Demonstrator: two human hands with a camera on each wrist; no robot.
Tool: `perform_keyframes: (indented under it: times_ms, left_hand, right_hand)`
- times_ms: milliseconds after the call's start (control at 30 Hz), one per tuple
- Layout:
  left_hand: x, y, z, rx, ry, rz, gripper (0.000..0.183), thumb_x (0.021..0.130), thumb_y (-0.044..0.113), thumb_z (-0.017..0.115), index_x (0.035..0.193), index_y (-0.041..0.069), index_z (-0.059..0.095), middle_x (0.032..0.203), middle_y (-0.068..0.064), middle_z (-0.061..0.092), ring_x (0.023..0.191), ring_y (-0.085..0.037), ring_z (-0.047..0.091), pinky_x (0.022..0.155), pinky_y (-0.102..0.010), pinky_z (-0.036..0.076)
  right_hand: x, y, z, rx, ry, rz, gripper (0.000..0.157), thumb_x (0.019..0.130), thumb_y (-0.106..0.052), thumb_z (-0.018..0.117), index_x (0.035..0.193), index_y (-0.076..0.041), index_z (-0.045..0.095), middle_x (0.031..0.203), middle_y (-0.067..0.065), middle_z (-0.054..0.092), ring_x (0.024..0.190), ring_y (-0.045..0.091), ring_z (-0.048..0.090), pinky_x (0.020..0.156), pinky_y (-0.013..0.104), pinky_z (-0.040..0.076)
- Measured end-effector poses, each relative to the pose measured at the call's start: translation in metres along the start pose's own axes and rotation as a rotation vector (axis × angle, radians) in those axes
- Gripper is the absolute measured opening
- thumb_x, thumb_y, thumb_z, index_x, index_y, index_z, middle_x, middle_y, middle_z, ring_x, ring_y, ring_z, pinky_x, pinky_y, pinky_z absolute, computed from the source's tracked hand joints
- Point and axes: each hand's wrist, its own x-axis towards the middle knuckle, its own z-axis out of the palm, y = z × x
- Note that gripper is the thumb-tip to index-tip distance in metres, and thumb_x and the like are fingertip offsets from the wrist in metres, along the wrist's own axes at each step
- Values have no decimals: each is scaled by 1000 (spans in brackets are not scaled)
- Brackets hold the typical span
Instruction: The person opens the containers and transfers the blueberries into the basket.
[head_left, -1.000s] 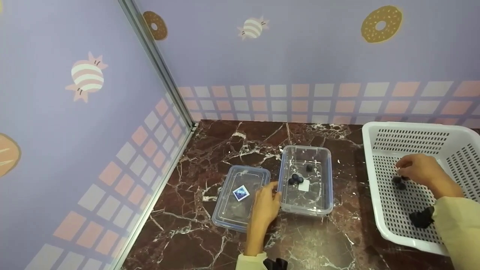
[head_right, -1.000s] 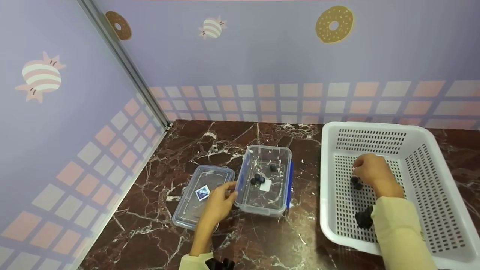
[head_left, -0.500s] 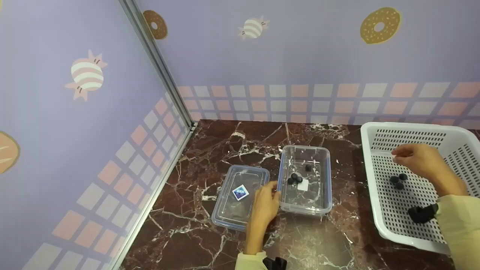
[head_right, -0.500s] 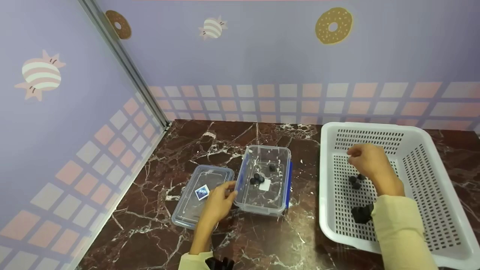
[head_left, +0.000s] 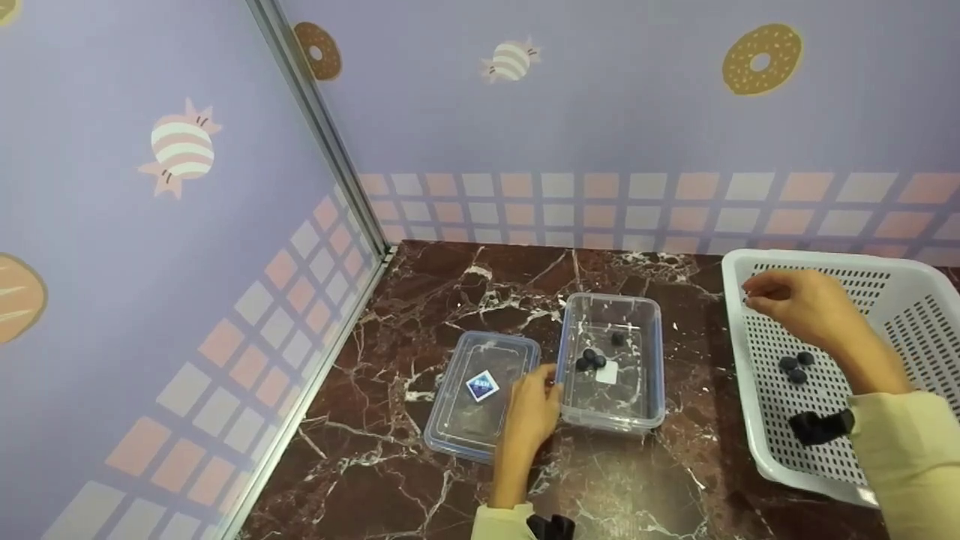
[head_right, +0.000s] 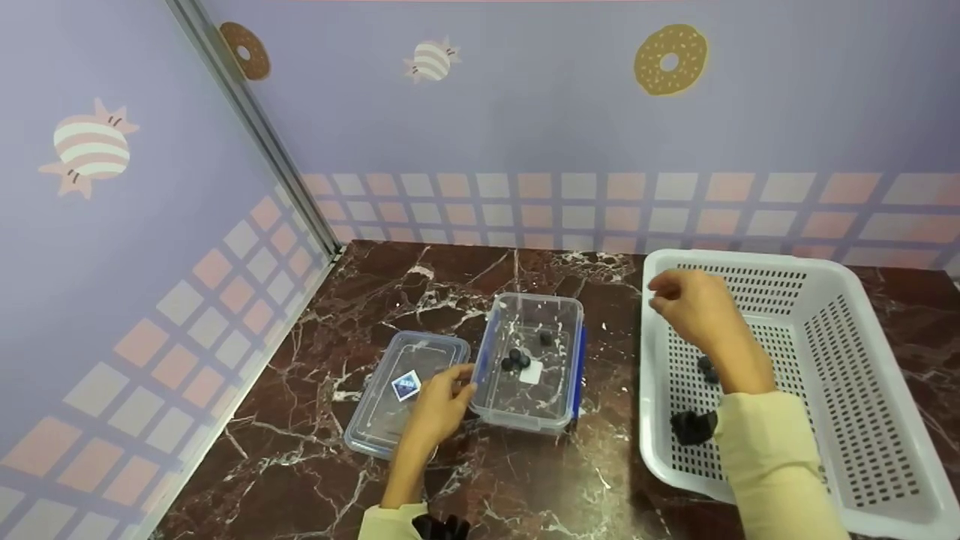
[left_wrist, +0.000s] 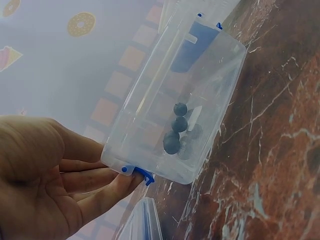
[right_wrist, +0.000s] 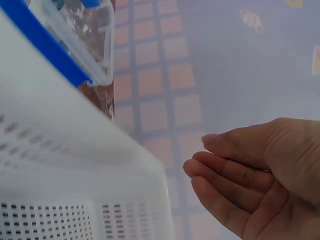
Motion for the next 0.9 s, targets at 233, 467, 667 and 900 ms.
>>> perform_keyframes:
  times_ms: [233, 467, 667, 900]
  left_hand:
    - [1, 0, 1, 23, -10, -14, 30, 90, 6, 61, 120, 1, 62, 116, -16, 67, 93, -25, 68, 84, -36, 56]
    - [0, -1, 1, 18, 4, 8, 29, 90, 5, 61, 118, 0, 63, 113, -15, 68, 92, -24, 69, 82, -34, 56]
    - [-1, 0, 1, 1, 16, 15, 29, 89, 4, 61, 117, -1, 63, 112, -15, 69, 90, -23, 69, 81, -33, 56]
    - [-2, 0, 0, 10, 22, 11, 28, 89, 5, 61, 117, -1, 63, 112, -15, 69, 90, -23, 69, 81, -33, 56]
  right_hand:
    - [8, -21, 14, 16, 18, -56, 23, 87, -9, 65, 106, 3, 67, 97, 23, 71, 86, 35, 67, 71, 31, 50]
    - [16, -38, 28, 44, -4, -78, 24, 87, -8, 65, 107, 4, 67, 97, 23, 70, 86, 37, 67, 75, 45, 55]
    - [23, -51, 46, 81, -51, -81, 25, 87, -9, 65, 109, 3, 66, 101, 24, 69, 88, 37, 67, 78, 49, 54]
    - [31, -62, 68, 89, -49, -122, 22, 85, -7, 66, 105, 3, 68, 95, 21, 71, 85, 34, 68, 78, 49, 54]
